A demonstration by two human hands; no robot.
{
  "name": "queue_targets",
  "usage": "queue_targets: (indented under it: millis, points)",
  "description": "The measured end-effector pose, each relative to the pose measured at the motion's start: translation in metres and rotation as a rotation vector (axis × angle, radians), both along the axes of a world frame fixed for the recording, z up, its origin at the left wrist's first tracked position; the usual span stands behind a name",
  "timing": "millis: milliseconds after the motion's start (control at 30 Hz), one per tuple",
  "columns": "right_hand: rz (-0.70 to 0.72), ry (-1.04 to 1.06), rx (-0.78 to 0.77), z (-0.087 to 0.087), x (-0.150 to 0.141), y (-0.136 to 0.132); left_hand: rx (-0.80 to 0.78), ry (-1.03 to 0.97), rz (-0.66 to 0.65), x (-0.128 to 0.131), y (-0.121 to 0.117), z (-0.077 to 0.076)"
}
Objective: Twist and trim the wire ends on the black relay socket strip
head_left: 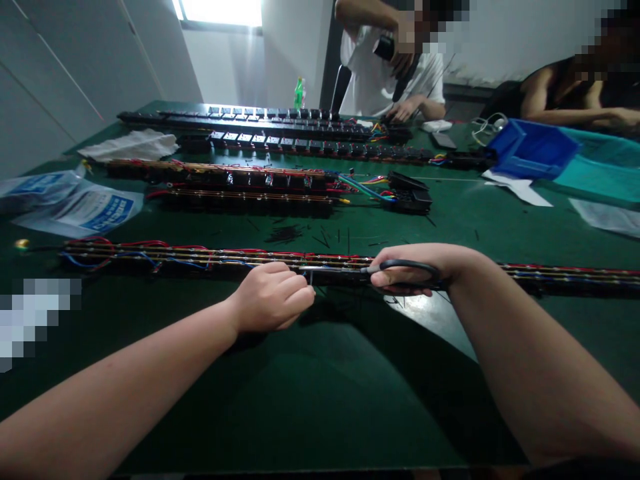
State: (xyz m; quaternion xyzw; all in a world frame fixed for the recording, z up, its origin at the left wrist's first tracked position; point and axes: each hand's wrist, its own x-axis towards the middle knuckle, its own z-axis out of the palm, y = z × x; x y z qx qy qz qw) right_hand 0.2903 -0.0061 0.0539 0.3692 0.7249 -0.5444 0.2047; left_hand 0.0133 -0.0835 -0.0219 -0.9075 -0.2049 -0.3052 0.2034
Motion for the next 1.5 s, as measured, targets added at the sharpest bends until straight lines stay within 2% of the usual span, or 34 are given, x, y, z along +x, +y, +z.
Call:
queue_targets:
  millis: [67, 133, 233, 300, 367, 467, 567, 733, 967, 1067, 1167, 1333, 1500]
  points:
    - [-0.019, 0.018, 0.025, 0.004, -0.003, -0.004, 0.006, -0.044, -0.007, 0.001, -0.004, 0.001]
    - [-0.086, 0.023, 0.132, 0.010, -0.005, -0.007, 0.026, -0.065, -0.009, 0.001, -0.006, 0.003]
    - [-0.274, -0.058, 0.570, 0.020, -0.002, -0.008, 0.037, -0.119, 0.052, -0.002, -0.001, 0.004]
    - [-0.365, -0.156, 0.842, 0.023, 0.003, -0.007, 0.009, -0.147, 0.152, -0.006, 0.008, 0.003]
    - [-0.387, -0.215, 0.927, 0.022, 0.009, -0.006, -0.035, -0.142, 0.294, -0.010, 0.019, 0.003]
    - [-0.332, -0.269, 0.896, 0.018, 0.019, -0.012, -0.094, -0.104, 0.468, -0.015, 0.031, 0.001]
    - [-0.252, -0.353, 0.822, 0.015, 0.027, -0.022, -0.146, -0.052, 0.538, -0.017, 0.034, -0.001]
    - [-0.172, -0.463, 0.756, 0.012, 0.031, -0.031, -0.192, -0.036, 0.561, -0.018, 0.034, -0.006]
    - [-0.155, -0.488, 0.751, 0.013, 0.029, -0.026, -0.256, -0.045, 0.630, -0.019, 0.037, -0.015]
    - [-0.169, -0.518, 0.801, 0.016, 0.036, -0.028, -0.284, -0.060, 0.646, -0.019, 0.036, -0.014]
    - [-0.175, -0.540, 0.774, 0.016, 0.039, -0.032, -0.309, -0.075, 0.669, -0.019, 0.035, -0.013]
    - [-0.127, -0.519, 0.723, 0.012, 0.031, -0.027, -0.375, -0.070, 0.703, -0.018, 0.034, -0.011]
    - [-0.061, -0.517, 0.714, 0.015, 0.021, -0.015, -0.428, -0.039, 0.730, -0.016, 0.033, -0.008]
